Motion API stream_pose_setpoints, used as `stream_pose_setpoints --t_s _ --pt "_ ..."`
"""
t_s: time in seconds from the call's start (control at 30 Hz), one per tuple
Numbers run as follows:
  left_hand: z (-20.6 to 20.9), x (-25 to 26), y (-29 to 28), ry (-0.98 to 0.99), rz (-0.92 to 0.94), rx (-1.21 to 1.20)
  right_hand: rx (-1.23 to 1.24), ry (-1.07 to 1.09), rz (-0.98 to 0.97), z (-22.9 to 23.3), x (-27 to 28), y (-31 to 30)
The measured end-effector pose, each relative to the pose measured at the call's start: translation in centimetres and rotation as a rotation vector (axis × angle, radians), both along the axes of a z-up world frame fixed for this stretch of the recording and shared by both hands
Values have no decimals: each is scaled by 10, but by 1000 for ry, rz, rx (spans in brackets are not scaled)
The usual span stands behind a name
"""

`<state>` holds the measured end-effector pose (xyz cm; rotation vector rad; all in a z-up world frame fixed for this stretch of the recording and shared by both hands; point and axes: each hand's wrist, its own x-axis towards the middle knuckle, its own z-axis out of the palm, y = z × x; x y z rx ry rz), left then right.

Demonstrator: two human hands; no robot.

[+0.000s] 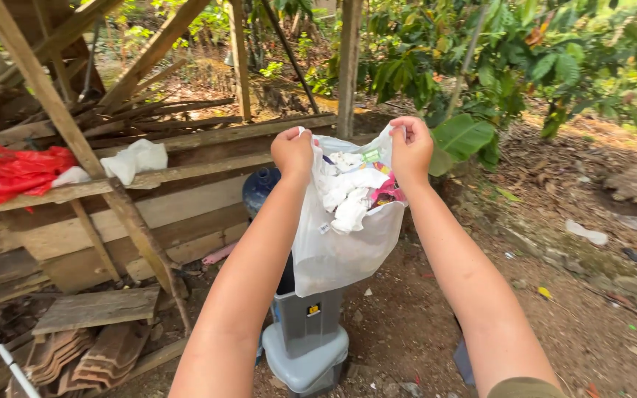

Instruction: Picking up trash from a container, putting it in a white bag, and then lining a trash bin with a red plastic bag.

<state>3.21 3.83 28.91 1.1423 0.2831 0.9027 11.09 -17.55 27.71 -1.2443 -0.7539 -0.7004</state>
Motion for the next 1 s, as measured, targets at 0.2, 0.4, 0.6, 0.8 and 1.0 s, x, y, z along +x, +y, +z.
stream_pose_setpoints --t_s 0.2,0.4,0.6,0.8,1.0 --pt "19 -6 -77 -10 -176 -51 4 42 -61 12 -15 -80" --pt "-11 21 -160 51 -436 22 -35 71 -181 0 -32 -178" --pt "-28 -14 -274 234 -640 15 -88 169 -349 -34 -76 -290" --pt "-85 -2 -373 302 -793 125 -96 176 -520 -53 -133 -398" --pt "-89 -36 -464 406 -987 152 -74 235 -704 -67 -212 -486"
